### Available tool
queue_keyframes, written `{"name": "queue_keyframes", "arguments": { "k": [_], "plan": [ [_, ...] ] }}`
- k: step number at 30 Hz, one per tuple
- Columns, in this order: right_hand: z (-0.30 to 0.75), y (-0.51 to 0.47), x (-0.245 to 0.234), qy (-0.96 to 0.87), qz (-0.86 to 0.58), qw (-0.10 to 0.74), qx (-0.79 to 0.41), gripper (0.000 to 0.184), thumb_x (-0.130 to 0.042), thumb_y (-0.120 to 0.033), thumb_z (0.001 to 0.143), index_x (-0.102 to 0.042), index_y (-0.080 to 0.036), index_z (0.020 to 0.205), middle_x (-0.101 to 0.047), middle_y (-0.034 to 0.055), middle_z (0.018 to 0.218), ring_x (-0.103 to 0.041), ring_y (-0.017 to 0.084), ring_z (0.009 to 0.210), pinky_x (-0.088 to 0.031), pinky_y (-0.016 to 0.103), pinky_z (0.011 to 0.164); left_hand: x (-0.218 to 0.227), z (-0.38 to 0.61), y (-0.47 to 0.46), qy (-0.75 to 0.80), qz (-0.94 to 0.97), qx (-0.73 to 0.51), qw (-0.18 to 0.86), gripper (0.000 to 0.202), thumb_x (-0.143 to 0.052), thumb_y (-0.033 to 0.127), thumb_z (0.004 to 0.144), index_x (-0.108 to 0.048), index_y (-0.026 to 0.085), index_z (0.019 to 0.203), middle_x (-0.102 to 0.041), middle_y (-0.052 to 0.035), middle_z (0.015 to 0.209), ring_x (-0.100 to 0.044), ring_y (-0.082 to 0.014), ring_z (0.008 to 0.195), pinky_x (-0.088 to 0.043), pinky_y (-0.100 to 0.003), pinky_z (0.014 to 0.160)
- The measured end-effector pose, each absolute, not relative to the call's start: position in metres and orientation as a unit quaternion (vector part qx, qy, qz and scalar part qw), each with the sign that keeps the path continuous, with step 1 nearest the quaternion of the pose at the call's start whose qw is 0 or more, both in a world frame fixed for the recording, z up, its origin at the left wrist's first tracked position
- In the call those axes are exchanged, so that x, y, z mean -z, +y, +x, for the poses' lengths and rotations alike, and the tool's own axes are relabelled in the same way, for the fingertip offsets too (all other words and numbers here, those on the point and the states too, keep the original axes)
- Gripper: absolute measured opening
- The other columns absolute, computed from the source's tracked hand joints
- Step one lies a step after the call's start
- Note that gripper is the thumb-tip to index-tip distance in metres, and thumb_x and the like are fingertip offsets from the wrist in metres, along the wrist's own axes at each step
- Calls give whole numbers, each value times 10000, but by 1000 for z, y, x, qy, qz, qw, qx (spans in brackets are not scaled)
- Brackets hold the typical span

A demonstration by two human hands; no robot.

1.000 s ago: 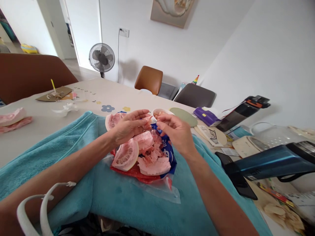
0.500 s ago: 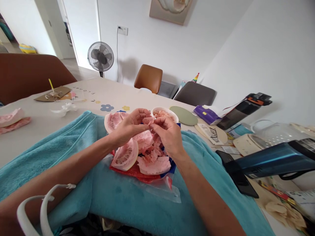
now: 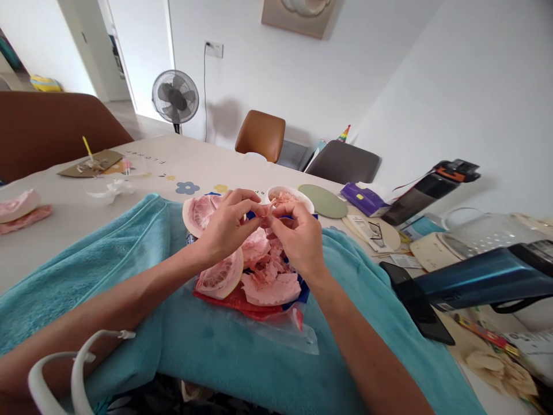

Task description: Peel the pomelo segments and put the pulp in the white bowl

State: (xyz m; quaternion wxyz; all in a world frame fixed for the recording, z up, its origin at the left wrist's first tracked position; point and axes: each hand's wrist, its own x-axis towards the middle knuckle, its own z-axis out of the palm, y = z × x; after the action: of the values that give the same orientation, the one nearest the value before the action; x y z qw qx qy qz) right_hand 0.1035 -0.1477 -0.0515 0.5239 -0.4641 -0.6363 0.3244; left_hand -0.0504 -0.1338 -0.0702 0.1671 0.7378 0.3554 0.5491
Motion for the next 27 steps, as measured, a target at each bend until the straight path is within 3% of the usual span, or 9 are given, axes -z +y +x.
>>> {"name": "queue_keyframes", "arguments": {
  "k": [9,15,21,27],
  "plan": [
    [96,-152,50,-691,-472,507,-205,62,-604,-234,777,-551,-211,800,-663,2,790,-624,138,674,-504,275,632,75,-50,-136,340,786,-514,48,73,-511,131,896,-552,175,854,-608,-63,903,-540,-172,867,-454,-300,698],
    [94,-152,54,-705,-480,500,-151,63,-595,-244,767,-539,-217,778,-659,-1,734,-610,144,646,-485,268,612,68,-51,-138,351,797,-484,89,195,-431,207,952,-491,188,767,-576,-44,795,-509,-163,773,-430,-325,722],
    [98,-153,57,-740,-473,473,-71,39,-572,-206,819,-572,-198,857,-700,44,824,-643,167,688,-492,289,638,64,-54,-138,366,796,-464,129,63,-519,172,879,-549,172,824,-614,-65,899,-548,-166,843,-444,-295,685],
    [101,-155,57,-797,-438,412,59,73,-484,-163,894,-541,-202,870,-682,51,804,-639,172,697,-466,282,620,63,-57,-137,402,794,-445,103,48,-561,172,819,-609,171,822,-610,-42,859,-541,-152,793,-410,-255,607]
  ]
}}
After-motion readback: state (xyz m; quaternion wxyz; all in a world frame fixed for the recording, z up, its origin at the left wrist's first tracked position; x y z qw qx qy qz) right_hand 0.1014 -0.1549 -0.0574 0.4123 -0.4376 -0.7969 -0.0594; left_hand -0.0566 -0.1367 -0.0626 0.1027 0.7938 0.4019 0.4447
